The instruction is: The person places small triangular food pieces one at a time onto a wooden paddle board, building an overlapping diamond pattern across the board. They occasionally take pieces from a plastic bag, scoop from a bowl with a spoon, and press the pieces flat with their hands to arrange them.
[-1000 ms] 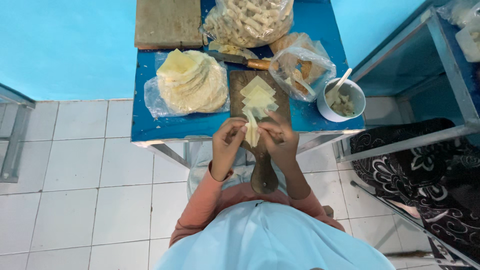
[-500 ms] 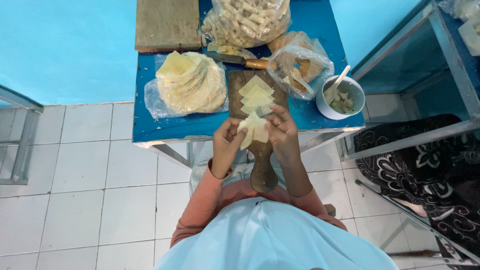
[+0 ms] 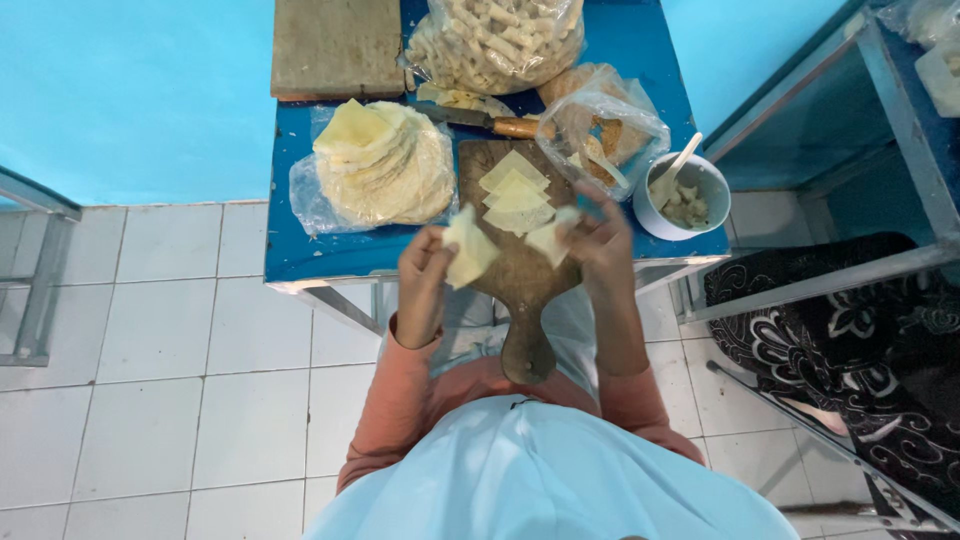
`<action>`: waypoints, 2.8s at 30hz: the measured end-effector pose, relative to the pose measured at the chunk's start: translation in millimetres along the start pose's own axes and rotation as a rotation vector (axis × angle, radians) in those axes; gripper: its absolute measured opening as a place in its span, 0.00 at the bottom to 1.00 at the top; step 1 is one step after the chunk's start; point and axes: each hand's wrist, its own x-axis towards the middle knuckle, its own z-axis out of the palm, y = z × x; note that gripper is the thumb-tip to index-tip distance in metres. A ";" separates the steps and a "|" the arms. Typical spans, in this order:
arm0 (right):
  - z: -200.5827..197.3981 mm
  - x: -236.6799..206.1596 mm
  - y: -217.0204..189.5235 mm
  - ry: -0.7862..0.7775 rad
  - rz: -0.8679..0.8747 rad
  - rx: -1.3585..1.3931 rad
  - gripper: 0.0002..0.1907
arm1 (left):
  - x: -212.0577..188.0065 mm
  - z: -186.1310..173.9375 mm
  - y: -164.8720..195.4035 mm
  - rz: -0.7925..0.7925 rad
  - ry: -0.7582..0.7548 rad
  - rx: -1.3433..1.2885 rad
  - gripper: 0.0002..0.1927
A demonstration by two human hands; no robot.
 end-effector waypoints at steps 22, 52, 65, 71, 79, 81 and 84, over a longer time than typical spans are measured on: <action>31.2 -2.0 -12.3 -0.296 -0.650 -1.126 0.27 | -3.3 4.9 12.8 0.067 0.070 0.043 0.05; 33.5 -48.2 38.5 -0.003 0.085 0.168 0.28 | -11.8 27.5 -13.8 0.098 -0.194 0.224 0.05; 23.8 -54.2 49.0 0.051 0.055 0.288 0.23 | -16.0 39.9 -10.2 0.103 -0.137 0.187 0.07; -9.6 -29.7 57.0 0.141 0.290 0.642 0.18 | -5.5 12.8 -15.1 -0.102 -0.020 -0.244 0.04; -15.8 6.4 33.1 0.176 -0.674 -0.619 0.11 | -2.7 2.1 -1.6 0.023 0.081 -0.227 0.03; -0.7 4.5 18.1 -0.022 -0.753 -0.973 0.13 | -4.5 1.5 1.1 0.007 0.096 -0.236 0.03; 21.7 -4.3 -2.6 -0.301 -0.633 -1.005 0.17 | -6.1 0.8 3.1 0.002 0.105 -0.228 0.02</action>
